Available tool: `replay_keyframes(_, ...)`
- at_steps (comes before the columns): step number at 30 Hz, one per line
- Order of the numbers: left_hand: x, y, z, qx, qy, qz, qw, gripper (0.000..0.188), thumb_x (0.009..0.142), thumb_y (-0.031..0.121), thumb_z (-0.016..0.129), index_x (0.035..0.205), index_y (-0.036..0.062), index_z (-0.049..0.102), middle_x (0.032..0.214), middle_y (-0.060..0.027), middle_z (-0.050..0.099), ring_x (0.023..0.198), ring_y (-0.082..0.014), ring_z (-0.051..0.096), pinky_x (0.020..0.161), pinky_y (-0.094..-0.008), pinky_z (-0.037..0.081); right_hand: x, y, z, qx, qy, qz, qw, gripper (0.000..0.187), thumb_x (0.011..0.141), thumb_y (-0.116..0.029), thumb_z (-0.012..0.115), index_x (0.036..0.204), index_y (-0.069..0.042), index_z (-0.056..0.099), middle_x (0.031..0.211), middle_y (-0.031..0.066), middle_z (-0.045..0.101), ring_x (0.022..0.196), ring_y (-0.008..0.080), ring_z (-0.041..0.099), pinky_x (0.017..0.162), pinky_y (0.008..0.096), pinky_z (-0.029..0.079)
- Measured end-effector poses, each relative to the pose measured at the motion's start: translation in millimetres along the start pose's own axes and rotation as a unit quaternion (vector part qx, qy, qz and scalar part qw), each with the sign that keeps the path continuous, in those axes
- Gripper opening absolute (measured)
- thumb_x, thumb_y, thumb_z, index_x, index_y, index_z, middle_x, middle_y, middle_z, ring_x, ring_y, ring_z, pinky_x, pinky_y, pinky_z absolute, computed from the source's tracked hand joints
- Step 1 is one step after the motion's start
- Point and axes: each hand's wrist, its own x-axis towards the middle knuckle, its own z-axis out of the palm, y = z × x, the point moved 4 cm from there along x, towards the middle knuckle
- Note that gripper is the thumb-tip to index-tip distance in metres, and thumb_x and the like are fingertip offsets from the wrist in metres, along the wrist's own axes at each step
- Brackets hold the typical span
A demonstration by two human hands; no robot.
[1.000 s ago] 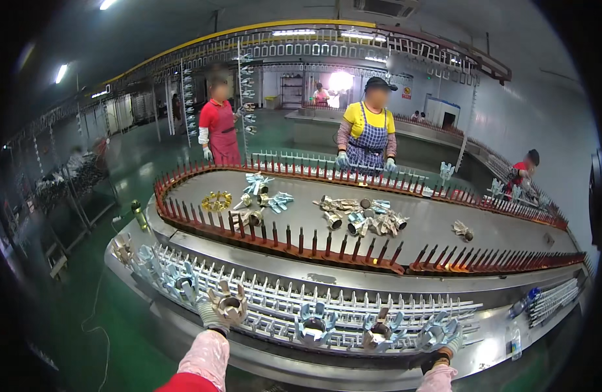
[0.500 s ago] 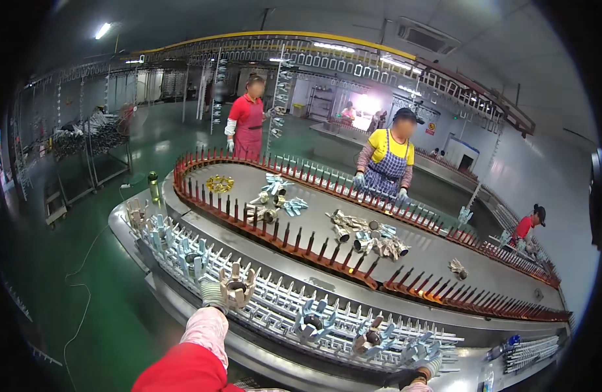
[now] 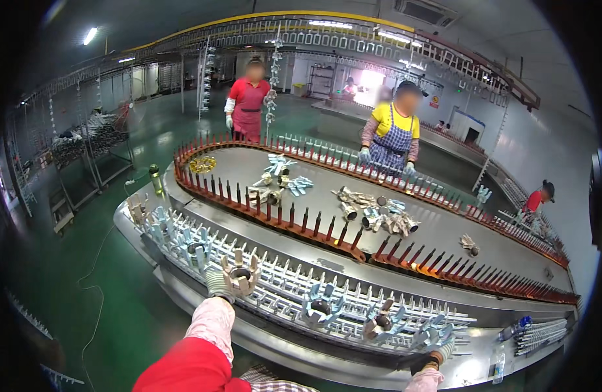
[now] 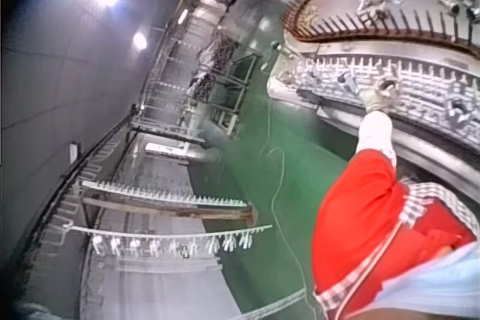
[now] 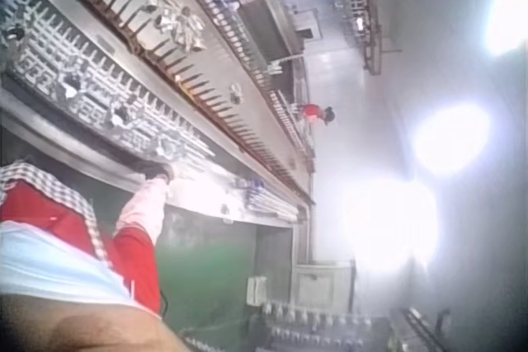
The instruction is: Picking plastic parts from a rack and placing them onto a rotating conveyor belt for processing, then removing them.
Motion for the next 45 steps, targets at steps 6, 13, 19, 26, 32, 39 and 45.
replay_keyframes(6, 8.6, -8.4, -13.1, 0.03, -0.005, -0.124, 0.992, 0.045, 0.076, 0.057, 0.048, 0.112, 0.0297, 0.046, 0.106, -0.0015, 0.057, 0.094, -0.0366, 0.053, 0.056, -0.0505, 0.048, 8.8, 40.9, -3.2, 0.172, 0.003, 0.039, 0.984, 0.08, 0.053, -0.025, 0.08, 0.12, -0.004, 0.043, 0.103, 0.0105, 0.058, 0.088, 0.0231, 0.054, 0.078, 0.0302, 0.043)
replay_keyframes(13, -32.8, -6.3, 37.3, -0.932, 0.025, -0.347, -0.101, 0.06, 0.082, 0.032, 0.046, 0.132, 0.0016, 0.032, 0.084, -0.0124, 0.06, 0.073, -0.0331, 0.058, 0.093, -0.0482, 0.035, 51.3, 83.6, 40.7, -0.068, 0.089, -0.085, 0.99, 0.032, 0.083, -0.015, 0.045, 0.113, -0.005, 0.053, 0.11, 0.0202, 0.055, 0.101, 0.0333, 0.052, 0.087, 0.0388, 0.041)
replay_keyframes(19, -11.9, -8.7, 16.5, -0.943, -0.065, -0.325, 0.027, 0.052, 0.085, 0.026, 0.036, 0.135, 0.0123, 0.028, 0.135, -0.0244, 0.029, 0.119, -0.0491, 0.03, 0.1, -0.0552, 0.023, 24.3, 34.6, 1.4, -0.071, 0.068, -0.021, 0.995, 0.032, 0.088, -0.033, 0.04, 0.105, -0.01, 0.055, 0.101, 0.0212, 0.057, 0.094, 0.0382, 0.053, 0.081, 0.0464, 0.042)
replay_keyframes(26, -2.3, 0.1, -1.4, -0.957, -0.081, -0.1, 0.261, 0.051, 0.083, 0.033, 0.044, 0.128, 0.0117, 0.037, 0.126, -0.0168, 0.044, 0.113, -0.0321, 0.046, 0.099, -0.0591, 0.019, 19.4, 17.8, -15.6, -0.109, 0.057, -0.014, 0.992, 0.037, 0.087, -0.037, 0.038, 0.105, -0.01, 0.056, 0.105, 0.0179, 0.057, 0.097, 0.0367, 0.053, 0.086, 0.0445, 0.041)
replay_keyframes(32, -72.0, -59.4, 63.4, -0.809, -0.021, -0.471, 0.35, 0.046, 0.087, 0.025, 0.035, 0.128, 0.0035, 0.035, 0.127, -0.0264, 0.037, 0.109, -0.0546, 0.037, 0.084, -0.0699, 0.029, 17.9, 14.5, -25.0, -0.055, 0.003, 0.062, 0.997, 0.048, 0.09, -0.043, 0.032, 0.115, -0.009, 0.053, 0.114, 0.018, 0.053, 0.108, 0.0334, 0.049, 0.092, 0.04, 0.038)
replay_keyframes(39, -57.5, -48.3, 54.9, -0.777, -0.031, -0.534, 0.333, 0.046, 0.087, 0.024, 0.034, 0.128, 0.0033, 0.034, 0.13, -0.0278, 0.032, 0.112, -0.0563, 0.031, 0.083, -0.0715, 0.028, 16.9, 7.3, -30.2, -0.05, 0.023, 0.056, 0.997, 0.04, 0.089, -0.039, 0.039, 0.11, -0.009, 0.055, 0.11, 0.0196, 0.055, 0.104, 0.0357, 0.051, 0.087, 0.0422, 0.041)
replay_keyframes(45, -24.0, -29.6, 38.9, -0.702, 0.086, -0.624, 0.333, 0.046, 0.087, 0.024, 0.034, 0.129, 0.0033, 0.033, 0.133, -0.0278, 0.029, 0.114, -0.0562, 0.028, 0.083, -0.0718, 0.028, 24.1, 22.6, -22.3, -0.079, 0.024, 0.06, 0.995, 0.045, 0.089, -0.043, 0.036, 0.109, -0.008, 0.056, 0.109, 0.0189, 0.055, 0.105, 0.034, 0.05, 0.09, 0.0409, 0.039)
